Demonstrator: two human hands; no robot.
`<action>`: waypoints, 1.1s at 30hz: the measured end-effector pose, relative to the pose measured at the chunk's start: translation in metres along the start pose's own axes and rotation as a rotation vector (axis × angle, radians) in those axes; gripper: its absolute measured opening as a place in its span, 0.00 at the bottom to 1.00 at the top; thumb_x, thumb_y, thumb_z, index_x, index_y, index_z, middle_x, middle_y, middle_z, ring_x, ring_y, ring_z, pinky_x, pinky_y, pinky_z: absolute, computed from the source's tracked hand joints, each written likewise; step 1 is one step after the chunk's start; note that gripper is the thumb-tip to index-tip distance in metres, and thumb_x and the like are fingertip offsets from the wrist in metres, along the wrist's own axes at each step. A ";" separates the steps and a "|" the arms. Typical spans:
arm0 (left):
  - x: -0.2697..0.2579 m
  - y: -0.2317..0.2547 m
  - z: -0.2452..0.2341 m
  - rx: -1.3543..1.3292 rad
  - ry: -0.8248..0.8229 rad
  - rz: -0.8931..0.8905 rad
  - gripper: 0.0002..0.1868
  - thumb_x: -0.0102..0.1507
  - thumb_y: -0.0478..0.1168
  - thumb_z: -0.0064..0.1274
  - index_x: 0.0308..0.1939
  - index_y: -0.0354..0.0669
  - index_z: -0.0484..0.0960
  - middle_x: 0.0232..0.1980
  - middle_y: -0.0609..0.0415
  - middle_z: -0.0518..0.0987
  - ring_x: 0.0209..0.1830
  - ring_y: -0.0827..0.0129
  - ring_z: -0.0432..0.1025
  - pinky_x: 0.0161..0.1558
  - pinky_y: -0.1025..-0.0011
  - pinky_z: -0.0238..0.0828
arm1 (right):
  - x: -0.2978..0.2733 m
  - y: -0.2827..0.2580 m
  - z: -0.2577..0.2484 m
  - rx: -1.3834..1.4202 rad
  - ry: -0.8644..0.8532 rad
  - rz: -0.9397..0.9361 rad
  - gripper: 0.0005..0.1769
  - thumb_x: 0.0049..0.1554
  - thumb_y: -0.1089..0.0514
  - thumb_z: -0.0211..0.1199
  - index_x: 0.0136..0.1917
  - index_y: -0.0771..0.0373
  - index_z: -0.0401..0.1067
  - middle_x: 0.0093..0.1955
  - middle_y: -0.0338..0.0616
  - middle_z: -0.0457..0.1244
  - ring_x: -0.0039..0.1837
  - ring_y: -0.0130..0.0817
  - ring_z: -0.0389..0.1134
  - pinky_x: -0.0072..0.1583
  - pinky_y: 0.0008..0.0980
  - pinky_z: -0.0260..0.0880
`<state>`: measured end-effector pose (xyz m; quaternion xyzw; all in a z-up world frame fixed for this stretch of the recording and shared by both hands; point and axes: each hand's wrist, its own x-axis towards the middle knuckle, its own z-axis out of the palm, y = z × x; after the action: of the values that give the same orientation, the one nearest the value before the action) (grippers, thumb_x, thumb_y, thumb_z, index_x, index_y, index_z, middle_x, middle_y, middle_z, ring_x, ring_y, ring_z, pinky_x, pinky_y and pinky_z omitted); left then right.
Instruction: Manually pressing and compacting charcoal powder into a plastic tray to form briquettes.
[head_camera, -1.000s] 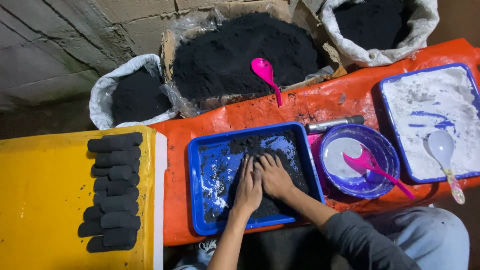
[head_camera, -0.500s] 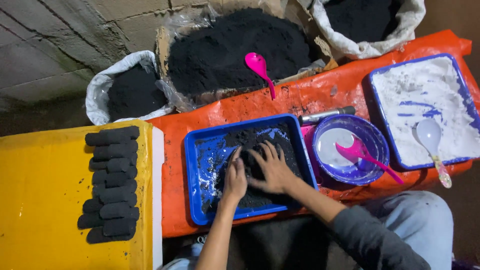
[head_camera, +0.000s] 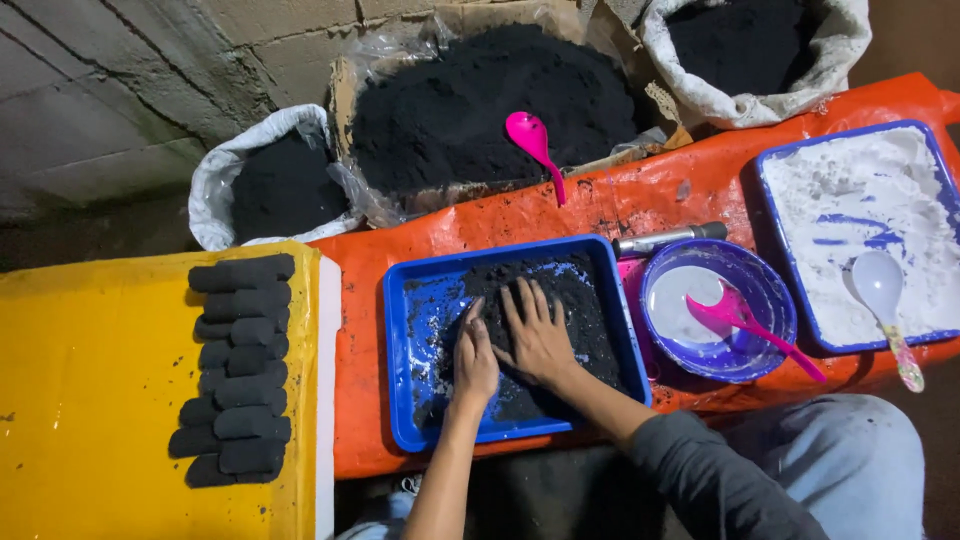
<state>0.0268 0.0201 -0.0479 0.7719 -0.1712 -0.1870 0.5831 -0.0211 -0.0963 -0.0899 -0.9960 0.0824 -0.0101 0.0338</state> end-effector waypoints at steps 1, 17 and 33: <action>0.003 -0.002 0.000 0.002 -0.002 0.002 0.26 0.64 0.45 0.19 0.60 0.34 0.61 0.60 0.35 0.62 0.63 0.50 0.55 0.63 0.60 0.46 | 0.006 0.010 0.014 0.001 0.003 0.002 0.52 0.44 0.31 0.53 0.71 0.57 0.38 0.70 0.58 0.37 0.71 0.50 0.37 0.62 0.53 0.45; 0.010 -0.002 0.015 0.093 0.081 0.001 0.23 0.63 0.43 0.31 0.60 0.39 0.62 0.59 0.38 0.64 0.60 0.52 0.58 0.60 0.61 0.53 | 0.019 0.039 0.032 0.221 -0.080 -0.049 0.24 0.39 0.48 0.62 0.49 0.52 0.62 0.51 0.44 0.57 0.58 0.41 0.56 0.57 0.45 0.53; 0.026 -0.005 0.058 0.015 -0.045 0.161 0.28 0.64 0.47 0.17 0.61 0.33 0.58 0.60 0.32 0.59 0.63 0.45 0.52 0.62 0.57 0.44 | 0.019 0.048 -0.004 0.675 0.082 0.158 0.29 0.57 0.44 0.40 0.66 0.61 0.53 0.64 0.60 0.48 0.66 0.56 0.49 0.61 0.56 0.50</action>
<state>0.0215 -0.0395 -0.0691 0.7557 -0.2470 -0.1554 0.5863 -0.0100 -0.1469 -0.0894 -0.9180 0.1527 -0.0739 0.3585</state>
